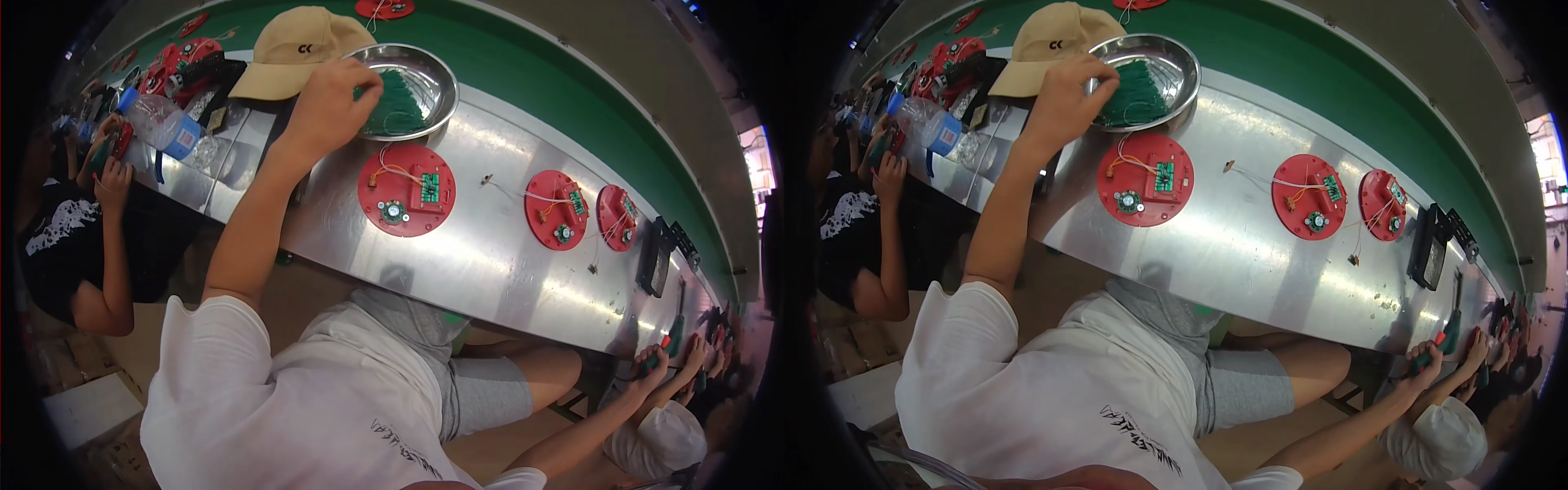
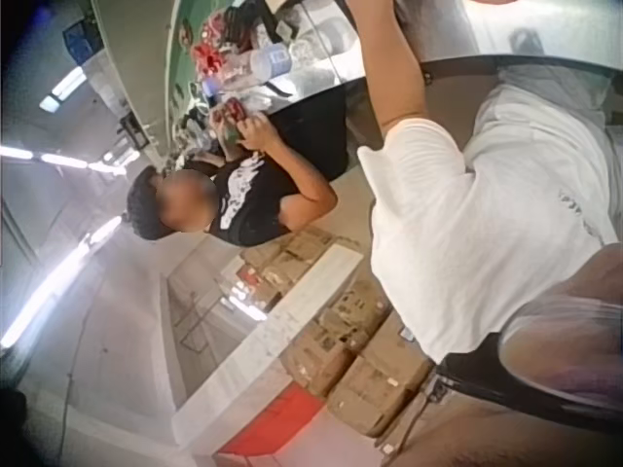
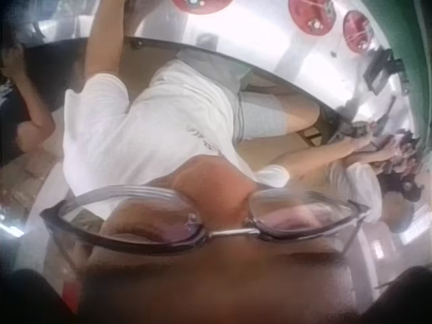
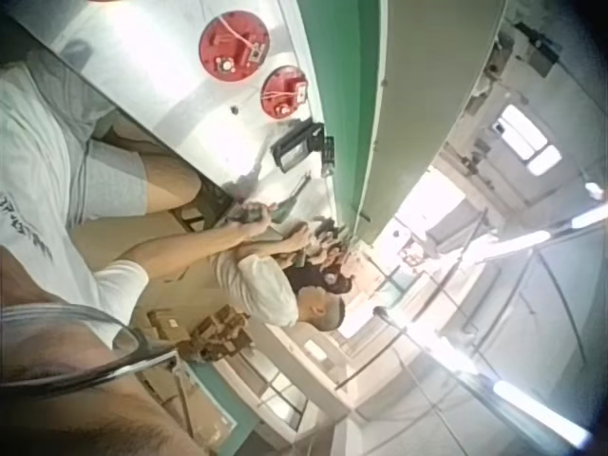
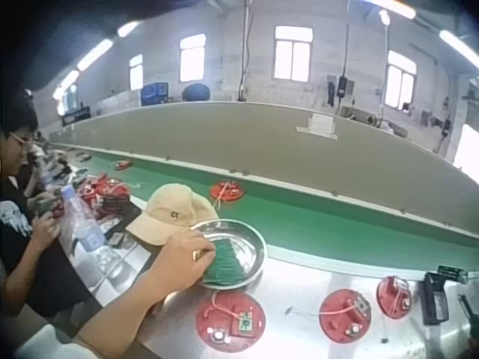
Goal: Soldering components and wires onto small circuit boards on an assembly line.
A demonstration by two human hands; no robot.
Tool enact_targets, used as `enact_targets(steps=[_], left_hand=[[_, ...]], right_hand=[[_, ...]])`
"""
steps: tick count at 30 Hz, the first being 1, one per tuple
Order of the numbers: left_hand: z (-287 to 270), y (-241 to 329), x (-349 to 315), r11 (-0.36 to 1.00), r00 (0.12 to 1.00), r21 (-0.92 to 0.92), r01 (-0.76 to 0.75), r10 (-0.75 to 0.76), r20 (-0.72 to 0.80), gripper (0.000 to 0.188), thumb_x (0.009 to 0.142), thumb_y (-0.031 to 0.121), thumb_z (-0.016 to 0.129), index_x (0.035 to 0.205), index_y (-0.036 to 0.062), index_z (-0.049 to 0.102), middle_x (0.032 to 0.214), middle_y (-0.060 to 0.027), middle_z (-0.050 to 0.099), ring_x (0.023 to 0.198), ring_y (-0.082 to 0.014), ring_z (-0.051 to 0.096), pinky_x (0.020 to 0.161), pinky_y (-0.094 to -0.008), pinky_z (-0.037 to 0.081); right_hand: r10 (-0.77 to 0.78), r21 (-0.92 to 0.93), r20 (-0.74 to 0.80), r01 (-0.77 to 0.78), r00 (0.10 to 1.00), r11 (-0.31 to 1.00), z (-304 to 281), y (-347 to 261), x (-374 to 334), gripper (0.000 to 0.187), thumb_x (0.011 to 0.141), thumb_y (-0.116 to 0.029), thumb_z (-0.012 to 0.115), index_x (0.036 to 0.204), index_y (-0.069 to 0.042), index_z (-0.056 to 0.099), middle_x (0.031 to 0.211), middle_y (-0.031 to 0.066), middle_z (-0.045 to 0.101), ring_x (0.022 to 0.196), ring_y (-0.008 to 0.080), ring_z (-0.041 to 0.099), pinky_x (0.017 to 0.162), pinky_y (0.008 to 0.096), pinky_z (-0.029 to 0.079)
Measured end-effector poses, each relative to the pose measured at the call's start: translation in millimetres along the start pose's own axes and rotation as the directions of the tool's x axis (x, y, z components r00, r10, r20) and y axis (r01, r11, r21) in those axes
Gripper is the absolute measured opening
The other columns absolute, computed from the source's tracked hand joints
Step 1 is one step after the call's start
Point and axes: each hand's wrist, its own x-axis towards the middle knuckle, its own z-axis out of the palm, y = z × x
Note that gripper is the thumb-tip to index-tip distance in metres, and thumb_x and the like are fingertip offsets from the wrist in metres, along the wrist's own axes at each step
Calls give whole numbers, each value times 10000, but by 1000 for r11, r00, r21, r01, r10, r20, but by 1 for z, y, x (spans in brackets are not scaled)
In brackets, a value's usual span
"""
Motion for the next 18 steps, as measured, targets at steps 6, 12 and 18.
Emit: enact_targets(steps=[6,12,18], left_hand=[[5,18,3,977,982,-161,143,-161,-103,173,930,150,613,1000,21,705,712,-178,649,620,-315,644,617,-368,492],[2,18,-2,937,944,-142,320,-328,-39,196,928,177,635,1022,29,721,721,-188,653,615,-286,642,612,-377,486],[4,-2,-3,990,970,-6,144,-142,-199,178,886,194,714,901,22,755,786,-171,691,675,-275,675,625,-370,500]], right_hand=[[-563,659,232,298,793,691,70,20,-58,490,880,-25,589,1351,4,458,1004,68,507,703,102,489,646,248,419],[-690,836,378,93,618,541,191,3,-86,457,800,61,660,1222,1,494,870,23,470,603,93,451,542,235,406],[-686,700,334,318,646,640,252,38,-92,351,895,-31,635,1219,-14,501,906,48,486,626,105,463,535,252,414]])
